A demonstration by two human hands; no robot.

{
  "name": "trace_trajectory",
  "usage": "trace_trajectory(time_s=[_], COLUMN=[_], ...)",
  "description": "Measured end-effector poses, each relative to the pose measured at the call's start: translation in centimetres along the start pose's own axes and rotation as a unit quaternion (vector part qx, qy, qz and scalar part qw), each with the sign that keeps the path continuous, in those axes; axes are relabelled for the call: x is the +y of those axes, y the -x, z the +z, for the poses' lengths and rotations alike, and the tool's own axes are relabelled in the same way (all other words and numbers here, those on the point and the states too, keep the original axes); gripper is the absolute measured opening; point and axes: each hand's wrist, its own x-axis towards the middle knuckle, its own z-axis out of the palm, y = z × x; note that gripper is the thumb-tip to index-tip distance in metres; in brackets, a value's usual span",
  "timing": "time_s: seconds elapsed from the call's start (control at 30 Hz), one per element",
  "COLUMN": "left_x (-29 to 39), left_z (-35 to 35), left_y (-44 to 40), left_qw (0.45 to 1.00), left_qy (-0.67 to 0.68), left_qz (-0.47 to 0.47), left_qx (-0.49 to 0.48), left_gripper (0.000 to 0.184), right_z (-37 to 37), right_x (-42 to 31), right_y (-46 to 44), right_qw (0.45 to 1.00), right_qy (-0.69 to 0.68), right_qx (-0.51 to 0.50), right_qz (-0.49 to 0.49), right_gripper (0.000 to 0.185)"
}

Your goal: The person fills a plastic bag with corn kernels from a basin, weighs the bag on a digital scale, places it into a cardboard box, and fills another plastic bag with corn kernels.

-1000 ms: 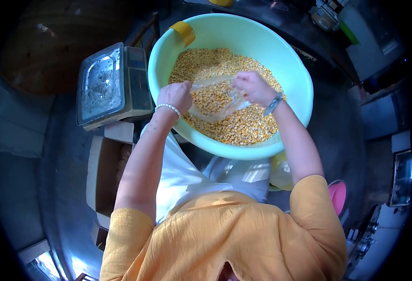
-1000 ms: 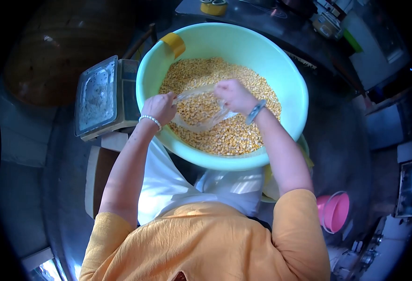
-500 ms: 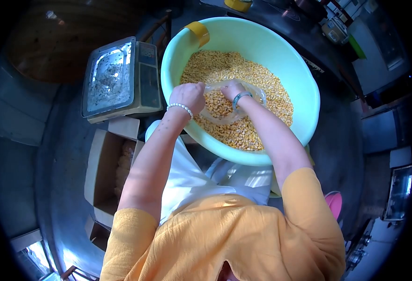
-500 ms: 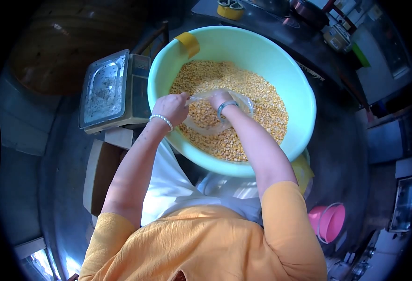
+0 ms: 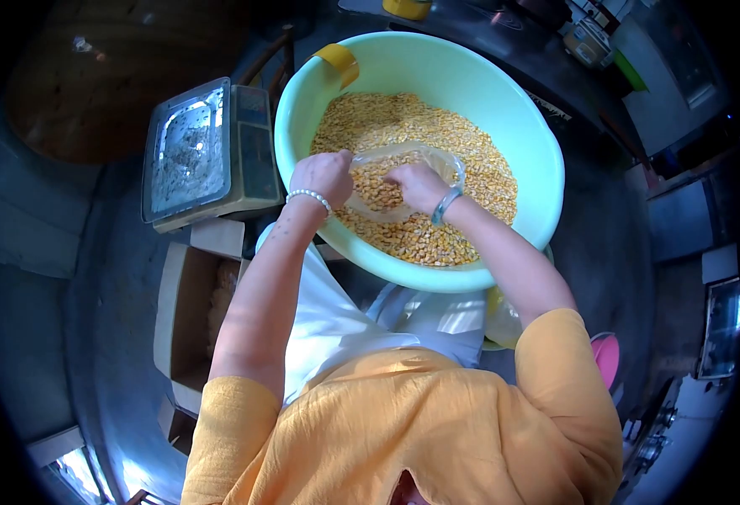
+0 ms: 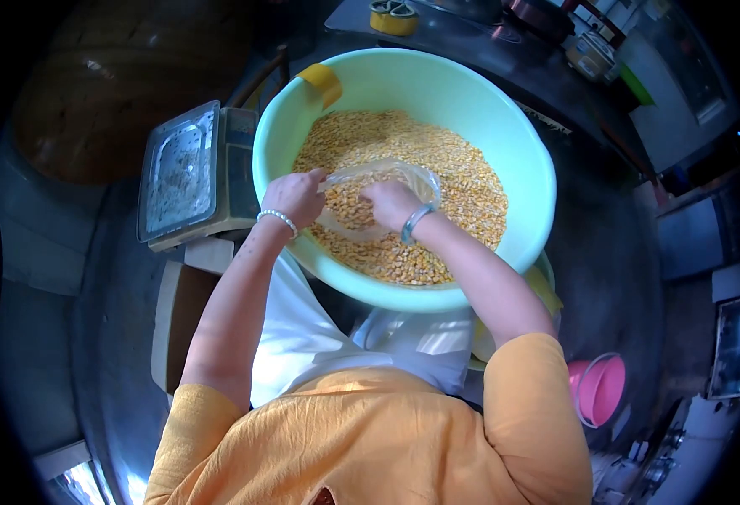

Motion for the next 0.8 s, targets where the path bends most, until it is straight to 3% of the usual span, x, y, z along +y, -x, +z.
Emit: trace_trajectory(time_s=[0.03, 0.13, 0.23, 0.27, 0.37, 0.43, 0.5, 0.6, 0.7, 0.8], left_x=[0.0, 0.0, 0.1, 0.2, 0.2, 0.5, 0.8, 1.2, 1.3, 1.1], left_z=[0.0, -0.1, 0.0, 0.0, -0.1, -0.5, -0.9, -1.1, -1.1, -0.9], left_y=[0.0, 0.1, 0.1, 0.0, 0.1, 0.3, 0.4, 0.4, 0.2, 0.2], left_qw=[1.0, 1.0, 1.0, 1.0, 1.0, 1.0, 0.999, 0.999, 0.998, 0.997], left_qy=[0.0, 0.003, -0.008, -0.009, -0.011, -0.017, -0.02, -0.027, -0.043, -0.052], left_qz=[0.001, 0.006, 0.008, 0.001, 0.005, 0.004, -0.004, -0.018, -0.014, -0.005], left_qx=[0.001, 0.002, 0.002, -0.007, -0.012, -0.018, -0.027, -0.044, -0.053, -0.056], left_gripper=[0.026, 0.026, 0.026, 0.028, 0.03, 0.032, 0.034, 0.038, 0.041, 0.041], right_z=[0.0, -1.0, -1.1, -1.6, -3.3, -5.3, -5.9, -5.2, -1.7, 3.1], right_x=[-0.6, -2.2, -1.4, -1.2, -0.1, 0.2, 2.8, 7.4, 11.8, 14.8], right_y=[0.9, 2.7, 3.9, 4.2, 4.2, 4.2, 3.5, 2.6, 2.4, 2.5], right_qw=[0.999, 0.97, 0.992, 0.994, 0.957, 0.905, 0.866, 0.85, 0.929, 0.972], right_qy=[0.019, 0.137, 0.041, 0.017, -0.199, -0.327, -0.342, -0.328, -0.108, -0.027], right_qx=[-0.015, -0.2, -0.099, -0.008, 0.193, 0.265, 0.352, 0.355, 0.223, 0.077], right_qz=[-0.032, -0.036, -0.063, -0.107, -0.087, 0.058, 0.096, 0.209, 0.275, 0.222], right_gripper=[0.025, 0.024, 0.022, 0.02, 0.017, 0.015, 0.016, 0.017, 0.018, 0.028])
